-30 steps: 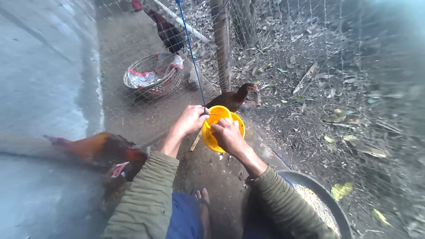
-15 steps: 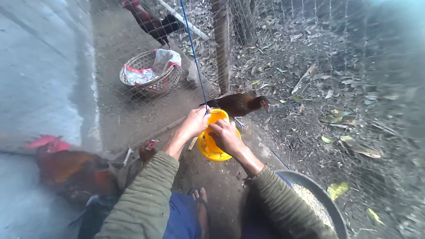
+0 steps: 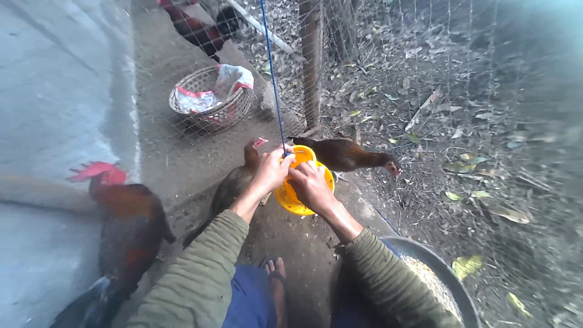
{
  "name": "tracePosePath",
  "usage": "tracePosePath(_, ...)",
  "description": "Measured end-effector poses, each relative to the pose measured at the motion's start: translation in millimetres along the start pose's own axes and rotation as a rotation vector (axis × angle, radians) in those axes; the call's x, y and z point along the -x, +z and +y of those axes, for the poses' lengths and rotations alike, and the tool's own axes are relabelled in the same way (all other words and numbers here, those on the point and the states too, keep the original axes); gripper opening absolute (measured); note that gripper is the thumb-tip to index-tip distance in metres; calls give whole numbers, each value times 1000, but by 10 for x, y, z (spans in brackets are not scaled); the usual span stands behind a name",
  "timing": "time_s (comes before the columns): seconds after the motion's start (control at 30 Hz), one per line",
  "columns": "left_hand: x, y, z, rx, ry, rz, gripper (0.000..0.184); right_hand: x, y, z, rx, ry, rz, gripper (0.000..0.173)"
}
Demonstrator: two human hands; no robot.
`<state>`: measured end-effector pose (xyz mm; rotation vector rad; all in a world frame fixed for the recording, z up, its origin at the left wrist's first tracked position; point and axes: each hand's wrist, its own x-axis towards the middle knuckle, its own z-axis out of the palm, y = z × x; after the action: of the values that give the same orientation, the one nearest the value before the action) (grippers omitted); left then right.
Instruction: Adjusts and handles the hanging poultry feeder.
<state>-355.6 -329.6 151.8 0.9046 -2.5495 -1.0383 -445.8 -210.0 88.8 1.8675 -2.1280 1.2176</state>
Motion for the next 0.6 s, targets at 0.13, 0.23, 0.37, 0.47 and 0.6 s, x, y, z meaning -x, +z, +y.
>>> tracePosePath(0.13, -11, 1, -5, 16, -7, 14, 20, -2, -11, 45, -19, -38, 30, 17)
tracePosePath(0.23, -10, -28, -29, 23, -28, 5, 20, -3, -43, 90, -81, -52, 84, 16)
tracePosePath(0.37, 0, -37, -43, 2, -35, -10, 20, -42, -95, 78, -110, 18, 144, 13)
tracePosePath(0.47, 7, -24, -47, -12, -36, -5, 21, -62, -73, 81, -113, 75, 165, 10)
tracePosePath(0.6, 31, -24, -38, -36, -16, 4, 21, -101, -57, 67, -112, 226, 210, 25)
